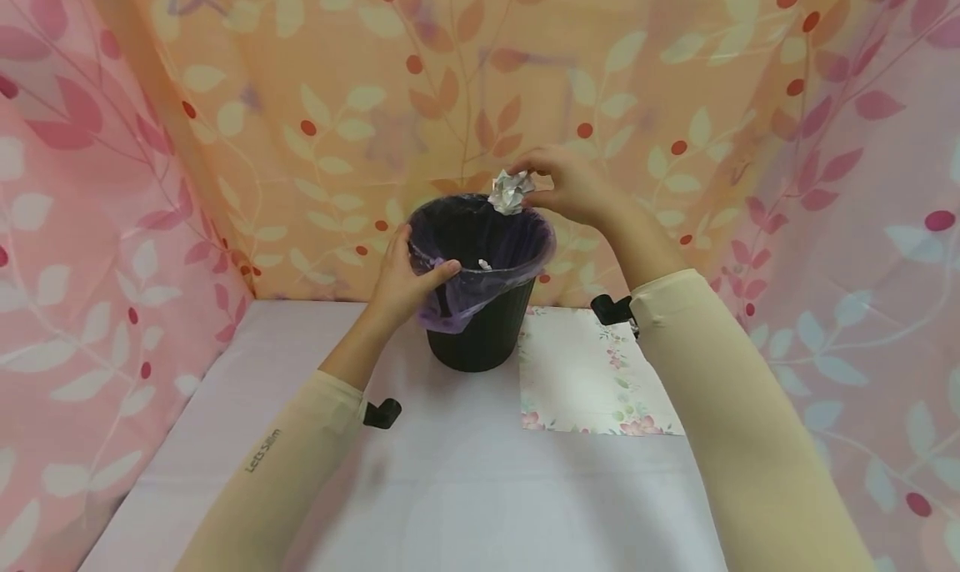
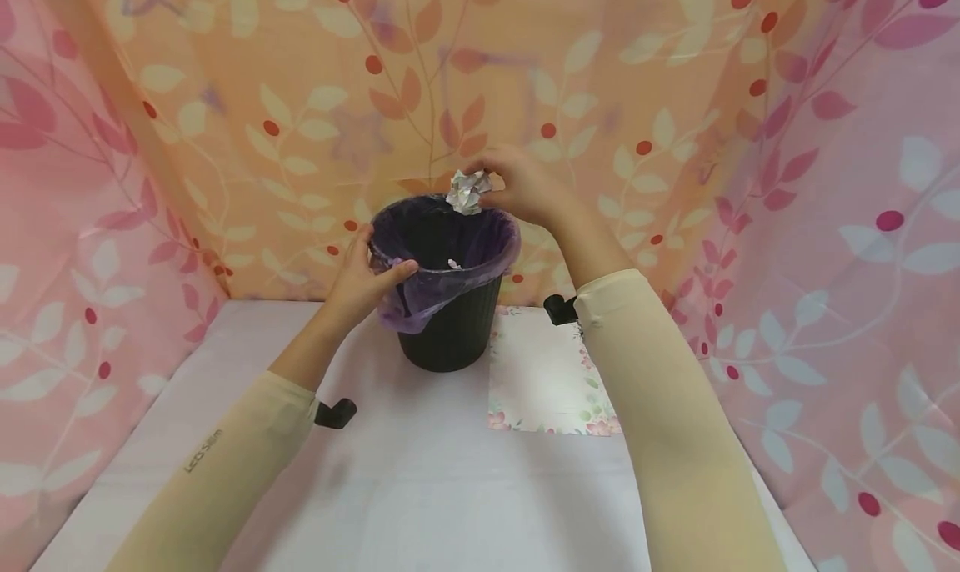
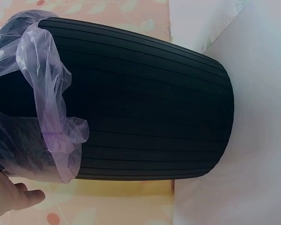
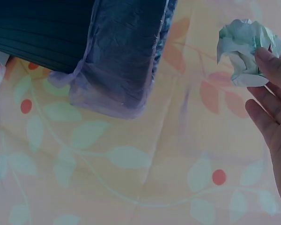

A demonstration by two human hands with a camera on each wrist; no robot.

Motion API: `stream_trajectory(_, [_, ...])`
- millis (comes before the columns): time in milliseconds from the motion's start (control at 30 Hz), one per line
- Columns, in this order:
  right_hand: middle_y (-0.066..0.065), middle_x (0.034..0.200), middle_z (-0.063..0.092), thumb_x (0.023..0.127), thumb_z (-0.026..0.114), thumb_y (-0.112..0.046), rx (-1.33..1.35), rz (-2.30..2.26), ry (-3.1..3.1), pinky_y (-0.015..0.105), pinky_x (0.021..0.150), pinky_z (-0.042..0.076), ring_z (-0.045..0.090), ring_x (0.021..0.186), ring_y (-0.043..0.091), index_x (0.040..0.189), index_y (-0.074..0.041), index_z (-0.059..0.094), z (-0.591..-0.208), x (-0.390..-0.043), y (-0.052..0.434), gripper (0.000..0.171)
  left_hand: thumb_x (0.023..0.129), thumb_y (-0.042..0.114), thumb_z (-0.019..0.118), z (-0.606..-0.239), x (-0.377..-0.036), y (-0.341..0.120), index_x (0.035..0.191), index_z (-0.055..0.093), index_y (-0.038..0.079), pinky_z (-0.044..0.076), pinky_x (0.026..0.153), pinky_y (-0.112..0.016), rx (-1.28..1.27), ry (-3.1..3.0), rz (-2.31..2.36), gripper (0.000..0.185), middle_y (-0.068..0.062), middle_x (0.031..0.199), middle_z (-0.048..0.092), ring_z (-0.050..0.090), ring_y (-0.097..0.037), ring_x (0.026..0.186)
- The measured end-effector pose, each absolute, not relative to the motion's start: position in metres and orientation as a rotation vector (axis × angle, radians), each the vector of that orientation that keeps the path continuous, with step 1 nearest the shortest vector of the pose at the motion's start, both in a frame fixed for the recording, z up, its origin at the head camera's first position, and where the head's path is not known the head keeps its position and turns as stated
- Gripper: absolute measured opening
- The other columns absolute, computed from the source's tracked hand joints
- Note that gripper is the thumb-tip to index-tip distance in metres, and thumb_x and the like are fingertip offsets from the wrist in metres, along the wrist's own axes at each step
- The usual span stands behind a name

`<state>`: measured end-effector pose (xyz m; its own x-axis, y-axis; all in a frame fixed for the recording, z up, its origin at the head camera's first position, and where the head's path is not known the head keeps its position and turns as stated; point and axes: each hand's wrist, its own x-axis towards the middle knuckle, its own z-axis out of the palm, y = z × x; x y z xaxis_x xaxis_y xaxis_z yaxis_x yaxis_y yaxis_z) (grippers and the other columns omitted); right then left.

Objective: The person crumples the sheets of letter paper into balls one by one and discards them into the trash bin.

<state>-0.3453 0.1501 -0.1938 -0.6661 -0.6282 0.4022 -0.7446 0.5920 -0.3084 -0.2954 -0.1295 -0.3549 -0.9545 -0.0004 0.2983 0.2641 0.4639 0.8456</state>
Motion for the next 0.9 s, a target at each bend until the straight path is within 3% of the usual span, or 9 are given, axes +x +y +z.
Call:
stream_trajectory(467, [0.009,0.138,0.064,0.09,0.077,-0.006,1.094,0.659,-2.711,0.047,0.113,0.042,0.055,0.131,0.032,0.134,-0.008,0.065,-0.216,-0.371,0.138,0.046,0.08,0.07,0.075,-0.353,-0.294,-0.127,0.164,0.013,0.01,0.018,0.127,-0.052,-0.22,-2.471,-1.482,0.12,-0.008,0.172,0.01,0.013,-0.029,0.158])
stream_trajectory(667, [0.006,0.146,0.058,0.092,0.077,-0.012,1.03,0.694,-2.744,0.049,0.114,0.041,0.051,0.135,0.03,0.14,-0.013,0.061,-0.22,-0.372,0.141,0.051,0.08,0.071,0.074,-0.355,-0.294,-0.125,0.165,0.012,0.013,0.017,0.126,-0.054,-0.217,-2.48,-1.501,0.12,-0.005,0.173,0.008,0.012,-0.029,0.158])
stream_trajectory(900, [0.009,0.142,0.06,0.09,0.08,-0.011,1.087,0.683,-2.704,0.051,0.115,0.039,0.053,0.132,0.032,0.136,-0.008,0.064,-0.221,-0.361,0.149,0.049,0.08,0.072,0.073,-0.355,-0.294,-0.125,0.165,0.01,0.015,0.016,0.127,-0.053,-0.209,-2.49,-1.504,0.12,-0.004,0.173,0.006,0.01,-0.028,0.158])
